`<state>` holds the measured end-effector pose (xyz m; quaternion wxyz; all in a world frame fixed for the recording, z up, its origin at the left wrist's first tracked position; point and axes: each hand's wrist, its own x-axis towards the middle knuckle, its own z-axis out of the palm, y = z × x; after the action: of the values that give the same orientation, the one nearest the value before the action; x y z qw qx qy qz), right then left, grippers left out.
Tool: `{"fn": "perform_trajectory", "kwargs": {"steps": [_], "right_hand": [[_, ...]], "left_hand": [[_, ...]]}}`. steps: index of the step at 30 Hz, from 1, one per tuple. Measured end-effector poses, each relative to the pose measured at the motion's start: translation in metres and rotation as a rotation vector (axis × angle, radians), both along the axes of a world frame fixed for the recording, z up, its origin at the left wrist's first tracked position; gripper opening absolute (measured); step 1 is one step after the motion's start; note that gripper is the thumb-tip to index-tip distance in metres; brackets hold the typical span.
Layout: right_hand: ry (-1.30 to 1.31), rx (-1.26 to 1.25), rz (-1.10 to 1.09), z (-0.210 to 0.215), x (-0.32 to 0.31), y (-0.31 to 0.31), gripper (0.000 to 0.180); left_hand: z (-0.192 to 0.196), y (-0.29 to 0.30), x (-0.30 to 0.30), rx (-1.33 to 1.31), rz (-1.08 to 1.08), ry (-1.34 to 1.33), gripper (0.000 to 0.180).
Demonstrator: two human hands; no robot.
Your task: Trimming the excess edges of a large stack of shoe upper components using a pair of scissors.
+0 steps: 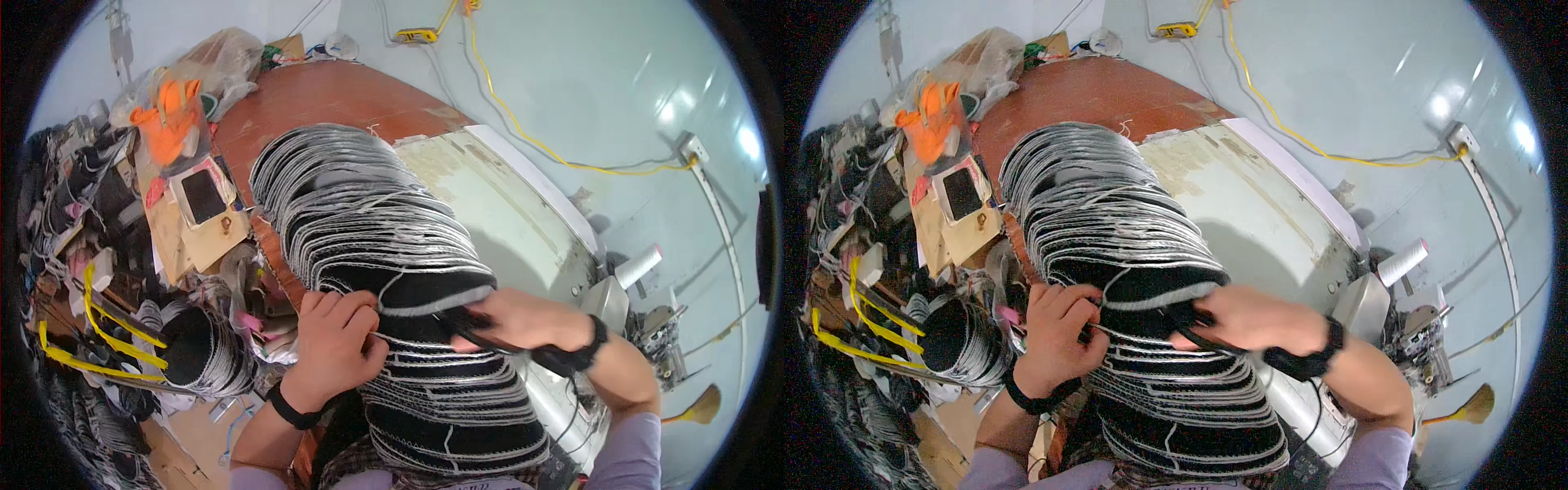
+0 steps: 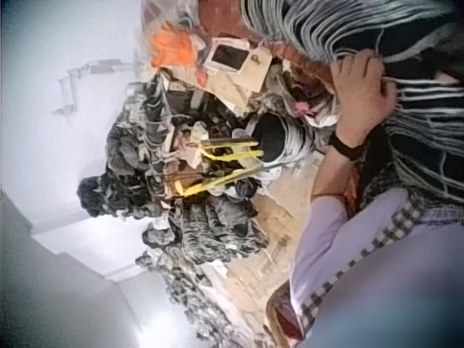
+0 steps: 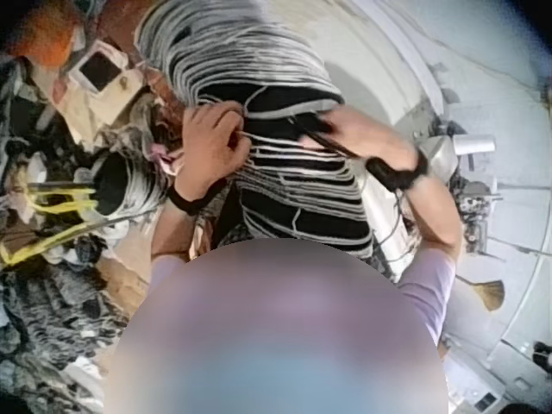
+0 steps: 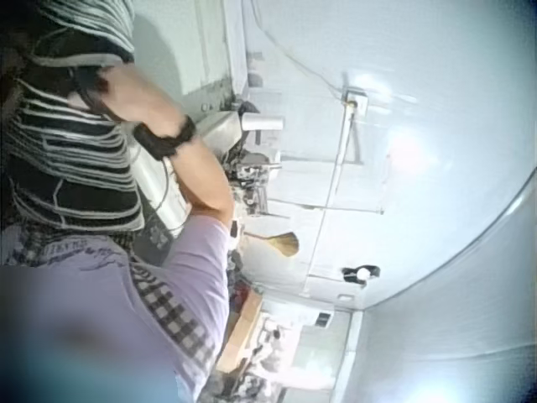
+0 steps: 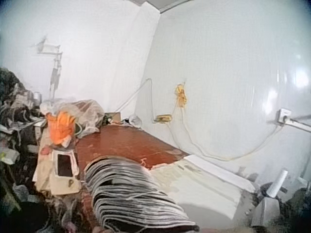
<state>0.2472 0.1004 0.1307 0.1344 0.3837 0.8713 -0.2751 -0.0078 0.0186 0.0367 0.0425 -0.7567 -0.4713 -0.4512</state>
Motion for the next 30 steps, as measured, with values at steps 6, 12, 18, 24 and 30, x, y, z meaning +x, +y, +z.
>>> {"fn": "perform_trajectory", "kwargs": {"steps": [6, 12, 18, 24, 30], "right_hand": [[-0.134, -0.252, -0.079, 0.074, 0.029, -0.012, 0.057], [0.011, -0.077, -0.086, -0.018, -0.028, 0.022, 0.084], [0.13, 0.059, -0.057, -0.031, -0.026, 0.011, 0.075], [0.06, 0.078, -0.023, 0.025, 0.031, -0.026, 0.06], [0.044, -0.21, -0.172, 0.04, 0.065, -0.022, 0.057]], "left_hand": [[-0.007, 0.001, -0.005, 0.056, -0.013, -0.031, 0.022], [-0.002, -0.001, 0.002, 0.023, 0.014, -0.105, 0.051], [0.017, 0.0, -0.002, -0.072, 0.111, 0.24, 0.056], [0.005, 0.005, -0.009, 0.056, 0.01, 0.264, 0.028], [0.014, 0.012, -0.006, 0.082, -0.042, 0.129, 0.019]]}}
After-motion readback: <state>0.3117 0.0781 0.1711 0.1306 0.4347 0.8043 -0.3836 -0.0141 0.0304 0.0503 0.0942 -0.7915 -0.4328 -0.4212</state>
